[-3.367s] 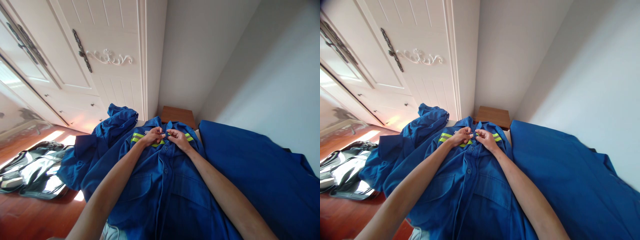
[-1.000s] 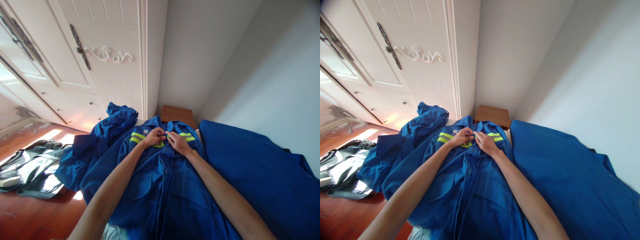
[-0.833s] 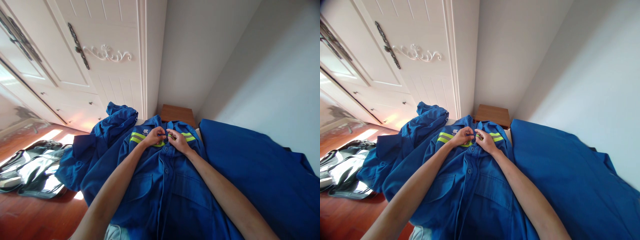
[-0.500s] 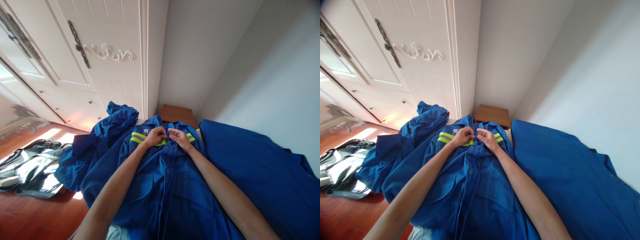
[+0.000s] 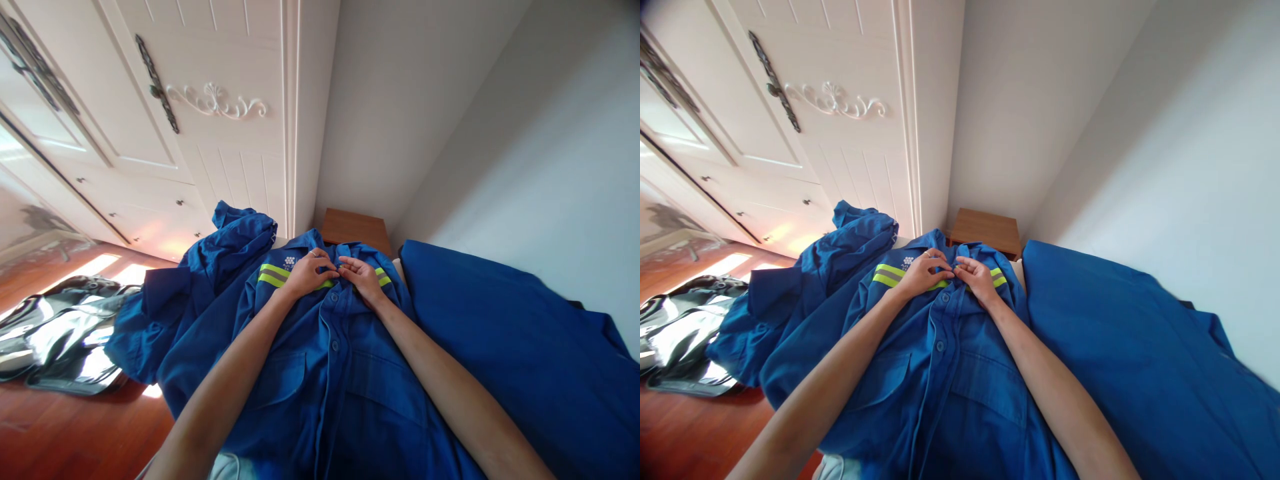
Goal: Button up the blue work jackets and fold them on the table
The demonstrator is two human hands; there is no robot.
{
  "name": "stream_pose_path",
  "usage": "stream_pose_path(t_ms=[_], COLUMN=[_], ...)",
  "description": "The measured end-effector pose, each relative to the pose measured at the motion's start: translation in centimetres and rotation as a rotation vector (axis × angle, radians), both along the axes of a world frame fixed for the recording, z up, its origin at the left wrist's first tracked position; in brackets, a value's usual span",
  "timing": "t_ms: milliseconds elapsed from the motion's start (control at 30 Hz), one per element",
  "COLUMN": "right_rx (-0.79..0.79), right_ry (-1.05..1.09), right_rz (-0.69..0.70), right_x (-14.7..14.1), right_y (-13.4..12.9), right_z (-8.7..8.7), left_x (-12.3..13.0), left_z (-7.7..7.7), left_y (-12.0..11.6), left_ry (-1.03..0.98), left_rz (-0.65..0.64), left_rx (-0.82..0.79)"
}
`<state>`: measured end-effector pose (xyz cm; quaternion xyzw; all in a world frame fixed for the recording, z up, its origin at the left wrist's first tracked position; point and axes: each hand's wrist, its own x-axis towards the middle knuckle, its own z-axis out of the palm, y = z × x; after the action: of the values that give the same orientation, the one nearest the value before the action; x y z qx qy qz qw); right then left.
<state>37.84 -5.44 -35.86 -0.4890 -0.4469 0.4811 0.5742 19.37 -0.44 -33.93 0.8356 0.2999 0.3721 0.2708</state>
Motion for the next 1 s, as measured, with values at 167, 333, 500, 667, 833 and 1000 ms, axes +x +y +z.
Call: stream_pose_path(t_ms=[167, 333, 500, 667, 833, 1000], right_rx=[0.004, 0.010, 0.044, 0.088, 0.191, 0.271], right_ry=[0.017, -0.036, -0.058, -0.133, -0.245, -0.342], right_rz=[-0.050, -0.075, -0.092, -0.075, -0.103, -0.116], right_x=[0.0, -0.1, -0.3, -0.4, -0.5, -0.7], right_y=[-0.1, -0.3, -0.3, -0.3, -0.3, -0.3], right_z=[-0.1, 0.0, 0.1, 0.2, -0.3, -0.9], left_x=[-0.3, 0.2, 1.2, 1.7, 2.1, 1.8], left_z=[1.0, 1.9, 2.0, 1.7, 1.5, 1.3], left_y=[-0.6, -1.6, -2.7, -3.1, -3.0, -2.6], left_ry=[0.247, 0.367, 0.451, 0.453, 0.429, 0.314], left_rz=[0.015, 0.114, 0.259, 0.373, 0.453, 0.422], left_rx=[0.260, 0.242, 0.209, 0.151, 0.078, -0.079])
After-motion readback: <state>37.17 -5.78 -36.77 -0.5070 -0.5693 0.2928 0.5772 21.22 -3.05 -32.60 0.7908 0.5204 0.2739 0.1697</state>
